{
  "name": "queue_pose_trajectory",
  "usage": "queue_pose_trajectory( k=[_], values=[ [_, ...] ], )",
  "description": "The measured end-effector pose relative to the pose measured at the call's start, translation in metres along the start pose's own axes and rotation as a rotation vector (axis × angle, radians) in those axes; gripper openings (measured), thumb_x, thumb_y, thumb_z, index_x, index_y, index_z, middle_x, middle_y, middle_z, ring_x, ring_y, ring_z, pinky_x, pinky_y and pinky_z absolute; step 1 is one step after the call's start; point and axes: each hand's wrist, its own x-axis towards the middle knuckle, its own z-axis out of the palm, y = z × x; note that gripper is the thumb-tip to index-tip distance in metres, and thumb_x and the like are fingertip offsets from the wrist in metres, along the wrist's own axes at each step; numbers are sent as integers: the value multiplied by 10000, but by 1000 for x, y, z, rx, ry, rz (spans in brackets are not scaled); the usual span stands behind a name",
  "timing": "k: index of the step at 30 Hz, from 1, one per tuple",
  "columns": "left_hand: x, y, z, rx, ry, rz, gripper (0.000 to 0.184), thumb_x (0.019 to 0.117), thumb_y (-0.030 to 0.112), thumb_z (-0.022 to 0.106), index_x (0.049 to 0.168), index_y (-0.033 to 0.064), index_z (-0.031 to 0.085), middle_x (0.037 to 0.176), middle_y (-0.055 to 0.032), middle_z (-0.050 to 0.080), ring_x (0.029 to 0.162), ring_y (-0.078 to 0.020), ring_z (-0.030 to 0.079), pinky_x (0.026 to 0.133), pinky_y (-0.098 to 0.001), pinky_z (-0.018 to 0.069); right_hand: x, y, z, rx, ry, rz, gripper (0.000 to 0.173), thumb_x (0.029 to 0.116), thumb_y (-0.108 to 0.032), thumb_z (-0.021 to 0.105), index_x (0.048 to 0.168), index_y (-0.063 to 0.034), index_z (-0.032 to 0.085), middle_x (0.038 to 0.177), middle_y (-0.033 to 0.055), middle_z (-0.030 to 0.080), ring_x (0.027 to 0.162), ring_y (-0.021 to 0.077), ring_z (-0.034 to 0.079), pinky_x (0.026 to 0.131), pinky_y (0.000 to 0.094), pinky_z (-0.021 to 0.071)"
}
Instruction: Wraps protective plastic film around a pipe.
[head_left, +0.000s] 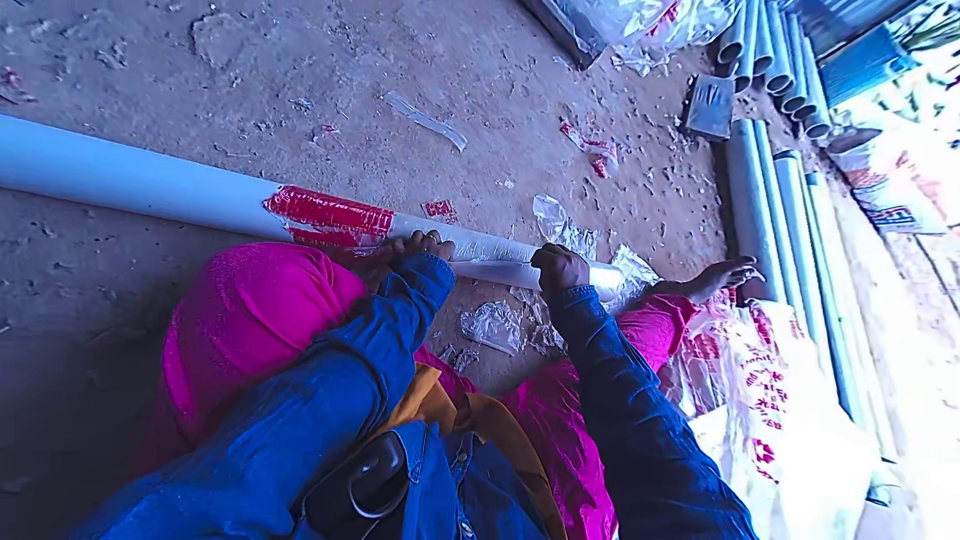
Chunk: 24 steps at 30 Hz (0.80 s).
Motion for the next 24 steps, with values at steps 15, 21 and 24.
queue_pose_trajectory(
  k=[15,21,24],
  values=[
    [-9,27,1,106,80,4,568,988,188,662,1495,3,488,1477,-292,504,1347,-464,514,1119,-608,371,12,31,61,230,573,134,181,1013,-56,581,1056,16,741,1067,209,763,1010,398,743,905,546,574],
    [0,37,37,210,256,117,572,979,126,633,1526,59,481,1459,-245,560,1334,-429,559,1124,-558,412,24,26,73,257,532,252,188,1020,-111,588,1052,1,735,1034,191,761,1017,375,732,933,530,542],
    [-4,40,40,278,329,189,499,973,67,606,1471,85,569,1289,-248,663,1120,-435,676,992,-556,501,29,22,79,183,572,275,171,1019,-91,573,1017,0,718,978,195,753,961,375,735,876,523,549]
  ],
)
